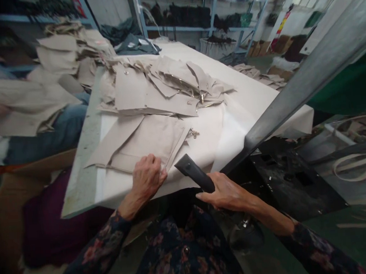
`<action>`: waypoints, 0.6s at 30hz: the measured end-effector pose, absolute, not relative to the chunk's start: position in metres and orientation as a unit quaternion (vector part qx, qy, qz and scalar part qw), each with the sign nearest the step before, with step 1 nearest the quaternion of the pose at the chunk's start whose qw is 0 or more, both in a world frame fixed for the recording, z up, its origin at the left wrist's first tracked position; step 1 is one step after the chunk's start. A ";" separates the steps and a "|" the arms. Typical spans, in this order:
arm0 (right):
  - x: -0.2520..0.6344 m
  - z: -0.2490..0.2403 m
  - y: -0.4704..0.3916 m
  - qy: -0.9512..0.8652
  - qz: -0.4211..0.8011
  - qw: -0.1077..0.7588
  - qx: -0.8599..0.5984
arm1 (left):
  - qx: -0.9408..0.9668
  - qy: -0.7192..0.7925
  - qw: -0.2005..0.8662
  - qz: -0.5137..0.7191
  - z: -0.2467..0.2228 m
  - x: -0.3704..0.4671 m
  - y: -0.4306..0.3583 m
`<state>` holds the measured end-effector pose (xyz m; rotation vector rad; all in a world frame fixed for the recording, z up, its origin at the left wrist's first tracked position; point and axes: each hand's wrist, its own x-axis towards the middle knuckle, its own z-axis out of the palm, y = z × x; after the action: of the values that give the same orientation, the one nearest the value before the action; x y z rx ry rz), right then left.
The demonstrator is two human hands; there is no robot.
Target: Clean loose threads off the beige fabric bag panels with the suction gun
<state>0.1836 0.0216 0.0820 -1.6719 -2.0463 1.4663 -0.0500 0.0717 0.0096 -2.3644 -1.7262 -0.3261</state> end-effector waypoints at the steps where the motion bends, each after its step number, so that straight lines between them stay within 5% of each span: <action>1: 0.185 0.081 0.021 -0.678 0.484 0.066 -0.549 | -0.790 -0.593 0.111 -0.108 0.008 -0.047 0.072; 18: 0.169 0.072 0.032 -0.712 0.497 0.051 -0.493 | -0.830 -0.509 -0.029 -0.224 0.001 -0.073 0.072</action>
<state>0.1690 0.0320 0.0722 -1.5012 -2.1664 1.5125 -0.0733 0.0718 0.0005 -2.6592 -1.6300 -0.7179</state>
